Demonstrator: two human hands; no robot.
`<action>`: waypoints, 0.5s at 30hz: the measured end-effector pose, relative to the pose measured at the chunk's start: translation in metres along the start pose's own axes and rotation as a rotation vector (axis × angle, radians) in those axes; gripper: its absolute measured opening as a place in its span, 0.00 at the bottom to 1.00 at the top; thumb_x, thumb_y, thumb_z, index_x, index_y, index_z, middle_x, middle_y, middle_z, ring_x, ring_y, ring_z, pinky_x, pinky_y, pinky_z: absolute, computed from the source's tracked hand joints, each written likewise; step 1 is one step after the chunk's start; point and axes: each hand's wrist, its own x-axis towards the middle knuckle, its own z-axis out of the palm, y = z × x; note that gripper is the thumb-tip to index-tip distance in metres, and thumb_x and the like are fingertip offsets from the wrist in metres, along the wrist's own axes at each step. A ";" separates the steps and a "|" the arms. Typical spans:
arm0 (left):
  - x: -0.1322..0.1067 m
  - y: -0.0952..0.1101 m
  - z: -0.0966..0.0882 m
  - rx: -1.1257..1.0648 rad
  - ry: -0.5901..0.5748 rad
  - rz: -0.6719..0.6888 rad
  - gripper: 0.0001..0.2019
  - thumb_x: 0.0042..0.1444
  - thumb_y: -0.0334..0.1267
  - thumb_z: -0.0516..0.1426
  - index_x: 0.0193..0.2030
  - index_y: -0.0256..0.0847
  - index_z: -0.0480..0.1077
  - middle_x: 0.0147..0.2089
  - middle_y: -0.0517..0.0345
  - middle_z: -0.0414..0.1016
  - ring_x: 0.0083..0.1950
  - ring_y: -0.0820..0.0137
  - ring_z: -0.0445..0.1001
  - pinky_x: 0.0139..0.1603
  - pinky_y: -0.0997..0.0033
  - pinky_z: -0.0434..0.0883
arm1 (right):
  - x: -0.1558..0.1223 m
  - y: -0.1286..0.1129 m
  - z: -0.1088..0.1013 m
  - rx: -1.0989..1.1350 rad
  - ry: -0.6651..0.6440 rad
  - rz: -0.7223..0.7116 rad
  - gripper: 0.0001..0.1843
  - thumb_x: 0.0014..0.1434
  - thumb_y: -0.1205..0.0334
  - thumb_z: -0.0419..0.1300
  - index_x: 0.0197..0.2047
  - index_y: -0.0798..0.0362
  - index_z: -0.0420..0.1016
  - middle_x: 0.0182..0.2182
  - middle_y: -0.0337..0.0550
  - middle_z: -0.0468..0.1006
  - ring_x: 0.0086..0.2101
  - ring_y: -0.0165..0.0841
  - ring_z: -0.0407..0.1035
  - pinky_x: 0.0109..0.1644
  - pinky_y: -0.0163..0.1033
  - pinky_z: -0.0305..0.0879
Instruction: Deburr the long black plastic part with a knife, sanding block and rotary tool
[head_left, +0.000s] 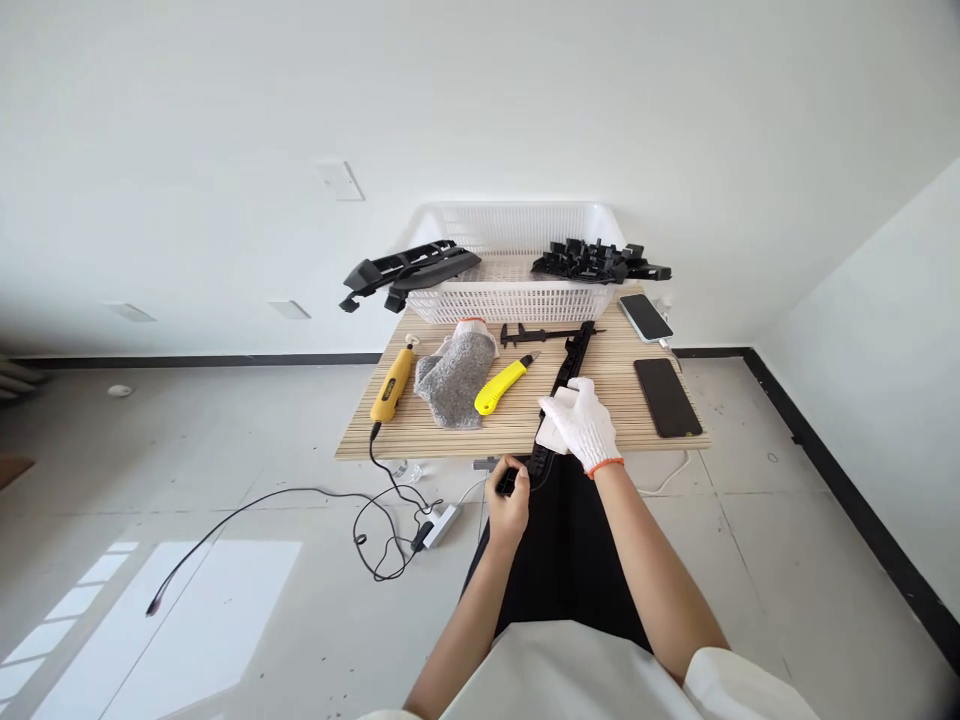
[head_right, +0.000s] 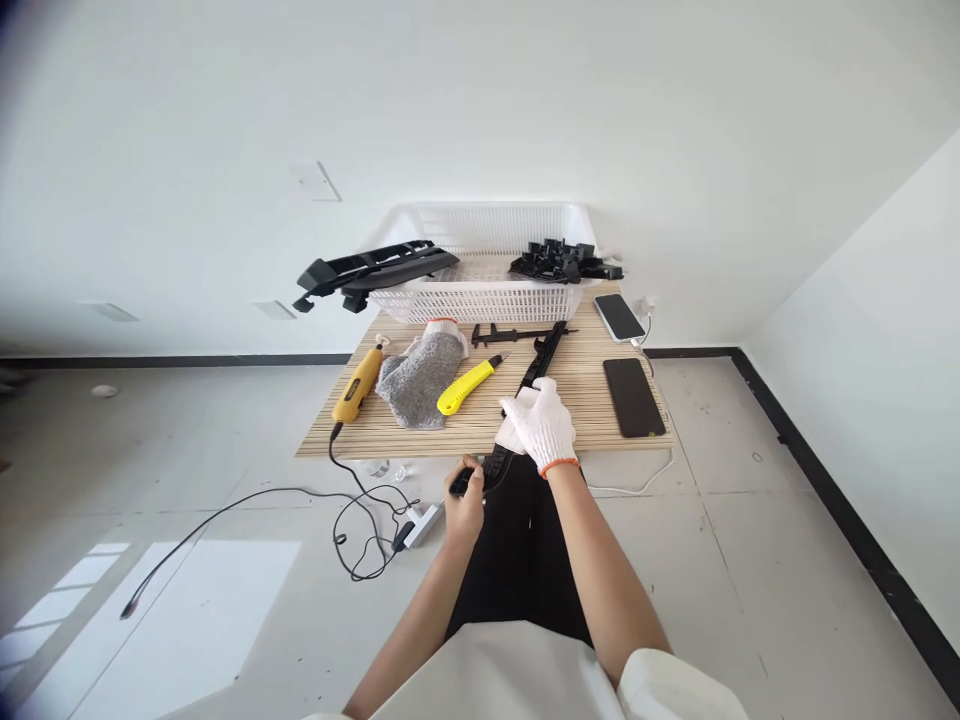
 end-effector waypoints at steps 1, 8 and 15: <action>0.001 0.000 -0.001 -0.002 -0.001 -0.018 0.15 0.53 0.48 0.60 0.26 0.41 0.64 0.25 0.63 0.60 0.28 0.72 0.61 0.32 0.72 0.62 | 0.001 0.000 0.000 -0.008 -0.004 -0.008 0.38 0.51 0.33 0.60 0.60 0.43 0.63 0.49 0.50 0.78 0.51 0.50 0.72 0.52 0.54 0.66; 0.011 0.025 -0.023 0.013 -0.272 -0.218 0.21 0.46 0.54 0.66 0.37 0.38 0.73 0.30 0.58 0.74 0.30 0.70 0.73 0.30 0.72 0.72 | 0.012 0.004 -0.003 -0.042 -0.011 -0.138 0.34 0.54 0.33 0.58 0.55 0.47 0.65 0.51 0.52 0.78 0.50 0.47 0.73 0.52 0.48 0.65; 0.022 0.071 -0.025 0.710 -0.500 0.002 0.17 0.57 0.53 0.58 0.38 0.40 0.74 0.38 0.52 0.79 0.42 0.61 0.77 0.43 0.63 0.73 | -0.004 -0.001 -0.011 -0.098 -0.017 -0.124 0.33 0.58 0.34 0.55 0.58 0.47 0.65 0.54 0.50 0.76 0.52 0.45 0.71 0.54 0.45 0.65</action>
